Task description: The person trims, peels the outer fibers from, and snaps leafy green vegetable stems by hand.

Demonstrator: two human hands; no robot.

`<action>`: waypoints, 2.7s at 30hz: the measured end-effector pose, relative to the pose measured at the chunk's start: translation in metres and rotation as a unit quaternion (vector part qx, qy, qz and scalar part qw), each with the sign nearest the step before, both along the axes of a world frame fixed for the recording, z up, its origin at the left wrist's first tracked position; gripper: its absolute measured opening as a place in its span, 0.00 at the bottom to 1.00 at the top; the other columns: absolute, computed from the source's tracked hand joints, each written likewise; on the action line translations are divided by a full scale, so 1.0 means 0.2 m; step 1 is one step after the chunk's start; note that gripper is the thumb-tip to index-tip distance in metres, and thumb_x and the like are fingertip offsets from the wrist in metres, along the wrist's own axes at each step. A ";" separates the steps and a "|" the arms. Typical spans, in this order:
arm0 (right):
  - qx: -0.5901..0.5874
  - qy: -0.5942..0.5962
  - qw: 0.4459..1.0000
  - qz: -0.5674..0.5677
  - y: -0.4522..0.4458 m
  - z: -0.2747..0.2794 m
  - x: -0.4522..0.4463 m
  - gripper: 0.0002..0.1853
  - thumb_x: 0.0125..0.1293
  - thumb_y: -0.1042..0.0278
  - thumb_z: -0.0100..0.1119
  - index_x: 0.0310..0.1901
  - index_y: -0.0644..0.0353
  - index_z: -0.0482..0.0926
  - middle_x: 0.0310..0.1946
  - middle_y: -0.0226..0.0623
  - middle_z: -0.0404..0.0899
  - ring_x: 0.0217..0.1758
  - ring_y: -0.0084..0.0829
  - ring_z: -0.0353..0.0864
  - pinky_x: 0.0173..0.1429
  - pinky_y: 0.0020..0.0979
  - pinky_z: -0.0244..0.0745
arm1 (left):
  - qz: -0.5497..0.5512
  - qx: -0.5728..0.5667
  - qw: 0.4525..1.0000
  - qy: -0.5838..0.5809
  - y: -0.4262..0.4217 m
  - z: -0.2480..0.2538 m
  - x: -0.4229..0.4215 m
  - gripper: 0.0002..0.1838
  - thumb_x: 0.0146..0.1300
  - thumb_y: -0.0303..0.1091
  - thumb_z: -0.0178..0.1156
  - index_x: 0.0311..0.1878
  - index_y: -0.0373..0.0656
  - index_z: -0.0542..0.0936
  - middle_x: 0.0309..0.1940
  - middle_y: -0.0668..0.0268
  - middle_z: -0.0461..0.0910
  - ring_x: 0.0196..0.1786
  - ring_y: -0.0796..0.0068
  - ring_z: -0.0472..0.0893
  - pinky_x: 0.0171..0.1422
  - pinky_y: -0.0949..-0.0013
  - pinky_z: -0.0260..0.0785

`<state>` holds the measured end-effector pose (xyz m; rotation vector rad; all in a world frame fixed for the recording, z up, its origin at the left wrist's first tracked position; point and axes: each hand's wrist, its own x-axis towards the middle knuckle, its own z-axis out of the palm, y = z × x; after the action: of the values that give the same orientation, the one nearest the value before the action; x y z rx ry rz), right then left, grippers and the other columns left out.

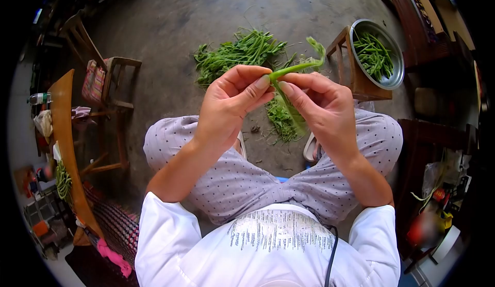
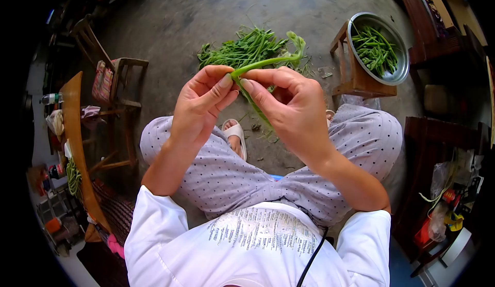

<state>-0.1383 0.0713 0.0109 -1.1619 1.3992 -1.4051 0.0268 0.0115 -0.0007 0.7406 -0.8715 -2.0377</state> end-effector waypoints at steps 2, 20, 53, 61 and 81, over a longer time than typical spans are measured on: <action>0.032 -0.045 0.998 0.010 -0.01 0.00 0.00 0.07 0.63 0.72 0.65 0.41 0.64 0.85 0.29 0.26 0.80 0.23 0.08 0.65 0.24 0.16 0.57 | -0.002 0.008 1.000 0.002 0.01 0.01 -0.01 0.10 0.65 0.28 0.61 0.48 0.38 0.79 0.43 0.64 0.82 0.46 0.77 0.81 0.55 0.72 0.76; 0.106 -0.251 0.962 0.028 -0.03 -0.02 0.00 0.07 0.65 0.72 0.62 0.40 0.66 0.81 0.32 0.28 0.81 0.33 0.13 0.76 0.38 0.16 0.71 | 0.015 -0.028 0.998 -0.056 0.03 -0.02 -0.05 0.10 0.65 0.28 0.62 0.48 0.35 0.78 0.43 0.62 0.82 0.45 0.77 0.82 0.54 0.72 0.77; 0.116 -0.243 0.962 0.049 -0.03 0.03 -0.16 0.09 0.65 0.71 0.62 0.43 0.67 0.81 0.35 0.30 0.82 0.35 0.15 0.78 0.40 0.17 0.75 | -0.156 0.155 0.975 0.028 -0.05 -0.03 0.02 0.16 0.70 0.31 0.54 0.56 0.33 0.73 0.42 0.63 0.78 0.41 0.78 0.77 0.47 0.76 0.72; 0.064 -0.402 0.909 0.089 -0.02 0.00 -0.36 0.16 0.68 0.66 0.59 0.54 0.63 0.76 0.48 0.38 0.82 0.51 0.24 0.80 0.52 0.23 0.74 | -0.145 0.085 0.985 -0.036 -0.04 -0.02 0.03 0.13 0.69 0.32 0.56 0.53 0.37 0.77 0.43 0.67 0.80 0.41 0.81 0.76 0.49 0.76 0.70; -0.104 -0.419 0.902 -0.008 0.01 0.08 -0.79 0.05 0.68 0.74 0.53 0.43 0.64 0.71 0.26 0.26 0.65 0.26 0.19 0.63 0.33 0.22 0.62 | -0.103 -0.005 0.993 -0.061 -0.09 -0.07 0.15 0.12 0.70 0.32 0.54 0.53 0.37 0.76 0.44 0.68 0.78 0.42 0.81 0.75 0.49 0.76 0.67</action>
<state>-0.2959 0.0723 0.0262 -0.5220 0.6521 -1.7932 0.0566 -0.0069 -0.0157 0.8042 -1.0656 -2.1839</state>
